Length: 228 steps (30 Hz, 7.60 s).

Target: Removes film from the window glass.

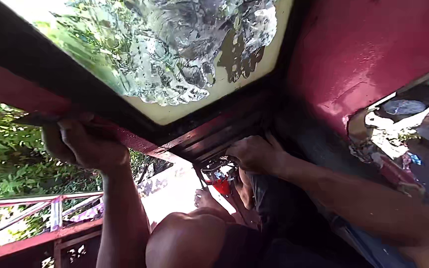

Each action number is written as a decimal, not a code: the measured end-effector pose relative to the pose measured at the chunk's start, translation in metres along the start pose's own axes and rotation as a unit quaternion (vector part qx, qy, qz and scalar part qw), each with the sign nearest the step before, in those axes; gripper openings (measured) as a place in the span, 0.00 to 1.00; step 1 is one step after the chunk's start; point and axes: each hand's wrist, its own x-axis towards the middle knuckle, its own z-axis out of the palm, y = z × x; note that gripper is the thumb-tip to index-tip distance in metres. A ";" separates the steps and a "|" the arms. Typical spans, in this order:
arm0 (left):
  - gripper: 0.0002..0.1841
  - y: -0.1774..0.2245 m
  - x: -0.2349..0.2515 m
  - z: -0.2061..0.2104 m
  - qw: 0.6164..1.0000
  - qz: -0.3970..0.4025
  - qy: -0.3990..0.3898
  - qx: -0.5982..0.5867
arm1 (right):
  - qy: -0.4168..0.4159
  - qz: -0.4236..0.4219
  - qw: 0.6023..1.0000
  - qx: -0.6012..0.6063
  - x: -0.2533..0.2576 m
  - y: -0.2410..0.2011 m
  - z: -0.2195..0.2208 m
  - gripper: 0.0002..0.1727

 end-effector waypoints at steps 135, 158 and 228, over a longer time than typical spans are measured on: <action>0.12 -0.010 -0.010 -0.006 0.995 -0.012 0.037 0.090 | 0.416 0.041 0.872 0.257 -0.001 0.022 0.009 0.09; 0.12 -0.015 -0.006 0.002 0.998 0.036 0.025 0.033 | 0.117 0.084 0.955 0.261 -0.002 0.007 0.117 0.16; 0.13 -0.019 -0.010 -0.009 0.997 0.008 0.056 0.053 | 0.551 0.145 0.768 0.293 0.081 0.056 -0.069 0.13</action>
